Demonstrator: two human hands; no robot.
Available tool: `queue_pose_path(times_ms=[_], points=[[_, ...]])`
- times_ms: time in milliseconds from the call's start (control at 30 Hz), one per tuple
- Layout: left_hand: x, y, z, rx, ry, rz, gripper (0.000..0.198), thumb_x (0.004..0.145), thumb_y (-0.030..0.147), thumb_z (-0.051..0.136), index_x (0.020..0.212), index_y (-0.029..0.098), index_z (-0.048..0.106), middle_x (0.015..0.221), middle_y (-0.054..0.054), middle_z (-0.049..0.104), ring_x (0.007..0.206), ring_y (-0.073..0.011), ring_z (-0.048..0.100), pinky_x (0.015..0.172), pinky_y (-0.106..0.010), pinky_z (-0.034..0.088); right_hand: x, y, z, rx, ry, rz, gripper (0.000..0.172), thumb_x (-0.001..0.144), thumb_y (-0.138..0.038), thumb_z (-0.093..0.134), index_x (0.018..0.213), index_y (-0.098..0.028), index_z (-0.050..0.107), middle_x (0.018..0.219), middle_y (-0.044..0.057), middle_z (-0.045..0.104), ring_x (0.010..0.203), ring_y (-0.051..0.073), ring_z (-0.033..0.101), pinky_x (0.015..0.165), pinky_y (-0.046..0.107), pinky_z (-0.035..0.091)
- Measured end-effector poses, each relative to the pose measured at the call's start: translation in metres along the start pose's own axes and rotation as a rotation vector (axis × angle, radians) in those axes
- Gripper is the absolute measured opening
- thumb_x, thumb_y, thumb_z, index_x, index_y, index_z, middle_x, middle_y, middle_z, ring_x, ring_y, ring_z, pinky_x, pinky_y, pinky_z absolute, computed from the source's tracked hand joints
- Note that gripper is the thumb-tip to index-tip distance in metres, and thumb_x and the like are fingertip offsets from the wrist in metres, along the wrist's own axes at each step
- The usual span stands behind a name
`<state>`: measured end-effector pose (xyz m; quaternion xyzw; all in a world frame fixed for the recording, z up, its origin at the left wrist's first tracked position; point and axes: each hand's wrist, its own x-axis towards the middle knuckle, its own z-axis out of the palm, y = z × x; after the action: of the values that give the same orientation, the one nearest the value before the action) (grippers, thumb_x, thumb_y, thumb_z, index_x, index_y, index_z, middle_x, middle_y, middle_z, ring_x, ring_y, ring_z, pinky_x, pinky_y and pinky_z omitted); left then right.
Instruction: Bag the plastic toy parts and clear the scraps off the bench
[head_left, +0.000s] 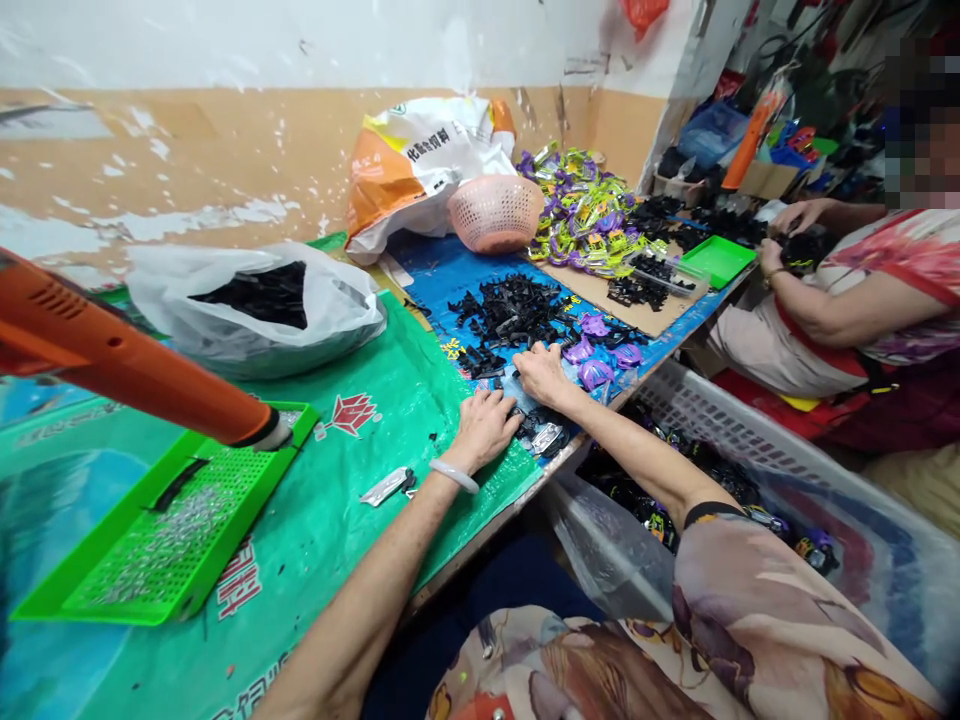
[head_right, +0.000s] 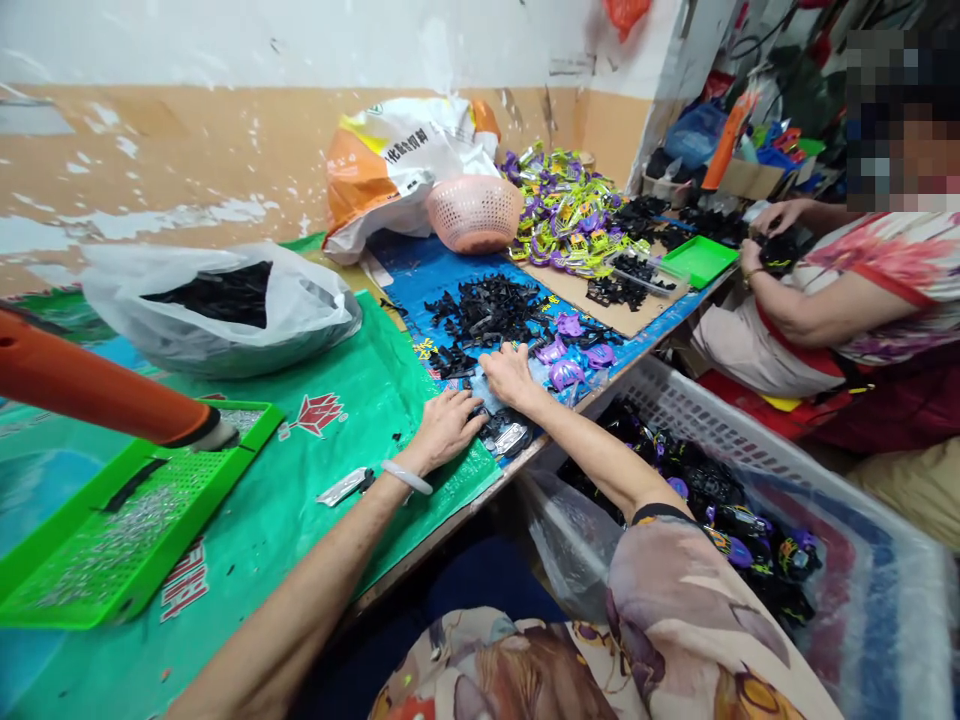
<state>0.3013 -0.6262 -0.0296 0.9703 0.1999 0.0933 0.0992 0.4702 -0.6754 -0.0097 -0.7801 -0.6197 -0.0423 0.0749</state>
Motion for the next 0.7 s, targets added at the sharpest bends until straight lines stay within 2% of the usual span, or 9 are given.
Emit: queue_pose_path(times_ms=[67,167,233,367,433,500,567,633,700], points=[[0.0,0.001,0.001,-0.01,0.0,0.03,0.029,0.1,0.041,0.048,0.112,0.023,0.068,0.122,-0.01,0.069,0.12,-0.0293,0.054,0.102,-0.048,0.04,-0.003,-0.001,-0.003,0.031,0.05,0.036,0.026,0.095,-0.014,0.044,0.108,-0.013,0.066,0.104,0.014,0.069,0.108,0.029,0.052,0.094,0.046,0.033],[0.0,0.004,-0.003,-0.068,-0.025,0.051,0.029,0.101,0.041,0.046,0.11,0.024,0.068,0.116,-0.008,0.072,0.116,-0.027,0.058,0.102,-0.047,0.04,-0.006,0.001,-0.008,0.07,0.127,0.098,0.034,0.098,-0.022,0.044,0.127,-0.012,0.059,0.111,0.016,0.069,0.107,0.027,0.056,0.094,0.043,0.037],[-0.004,0.009,-0.009,-0.119,-0.046,0.038,0.029,0.102,0.039,0.047,0.109,0.023,0.069,0.111,-0.007,0.074,0.111,-0.0256,0.062,0.101,-0.046,0.041,-0.009,0.001,-0.011,0.245,0.141,0.153,0.039,0.094,-0.024,0.049,0.131,-0.013,0.057,0.107,0.013,0.07,0.099,0.024,0.061,0.089,0.036,0.042],[-0.018,0.018,-0.022,-0.246,0.002,0.0,0.025,0.1,0.033,0.05,0.108,0.021,0.071,0.109,-0.007,0.075,0.106,-0.0227,0.065,0.099,-0.038,0.046,-0.013,-0.002,-0.013,0.87,0.076,0.288,0.02,0.079,-0.028,0.061,0.094,-0.016,0.066,0.079,0.003,0.067,0.068,0.016,0.06,0.065,0.027,0.045],[-0.023,0.014,-0.023,-0.312,0.048,-0.012,0.025,0.099,0.033,0.051,0.108,0.02,0.072,0.111,-0.007,0.075,0.108,-0.022,0.065,0.1,-0.035,0.047,-0.008,-0.003,-0.01,1.131,-0.07,0.339,0.029,0.074,-0.042,0.067,0.088,-0.017,0.064,0.06,-0.003,0.056,0.047,0.011,0.046,0.046,0.025,0.034],[-0.025,0.005,-0.019,-0.376,0.093,-0.056,0.027,0.099,0.032,0.052,0.112,0.019,0.072,0.114,-0.007,0.074,0.11,-0.0217,0.066,0.101,-0.034,0.047,0.003,-0.006,-0.007,1.314,-0.187,0.361,0.042,0.065,-0.051,0.075,0.087,-0.018,0.061,0.053,-0.007,0.049,0.04,0.009,0.039,0.04,0.023,0.025],[-0.027,-0.005,-0.014,-0.429,0.122,-0.122,0.029,0.098,0.03,0.052,0.115,0.017,0.072,0.117,-0.009,0.074,0.11,-0.0221,0.066,0.102,-0.034,0.048,0.021,-0.015,-0.007,1.404,-0.272,0.347,0.047,0.057,-0.05,0.081,0.084,-0.019,0.058,0.05,-0.008,0.047,0.038,0.008,0.038,0.037,0.021,0.023],[-0.028,-0.011,-0.01,-0.458,0.132,-0.17,0.03,0.098,0.028,0.052,0.116,0.014,0.072,0.119,-0.01,0.074,0.111,-0.0227,0.066,0.102,-0.035,0.049,0.046,-0.035,-0.013,1.416,-0.311,0.304,0.042,0.057,-0.044,0.082,0.081,-0.018,0.058,0.049,-0.007,0.048,0.037,0.008,0.038,0.036,0.02,0.024],[-0.028,-0.014,-0.007,-0.459,0.135,-0.168,0.03,0.098,0.027,0.052,0.116,0.014,0.071,0.119,-0.01,0.073,0.112,-0.0231,0.066,0.103,-0.036,0.048,0.08,-0.067,-0.027,1.376,-0.271,0.251,0.033,0.063,-0.038,0.08,0.076,-0.017,0.059,0.046,-0.006,0.046,0.036,0.007,0.037,0.035,0.02,0.024]])
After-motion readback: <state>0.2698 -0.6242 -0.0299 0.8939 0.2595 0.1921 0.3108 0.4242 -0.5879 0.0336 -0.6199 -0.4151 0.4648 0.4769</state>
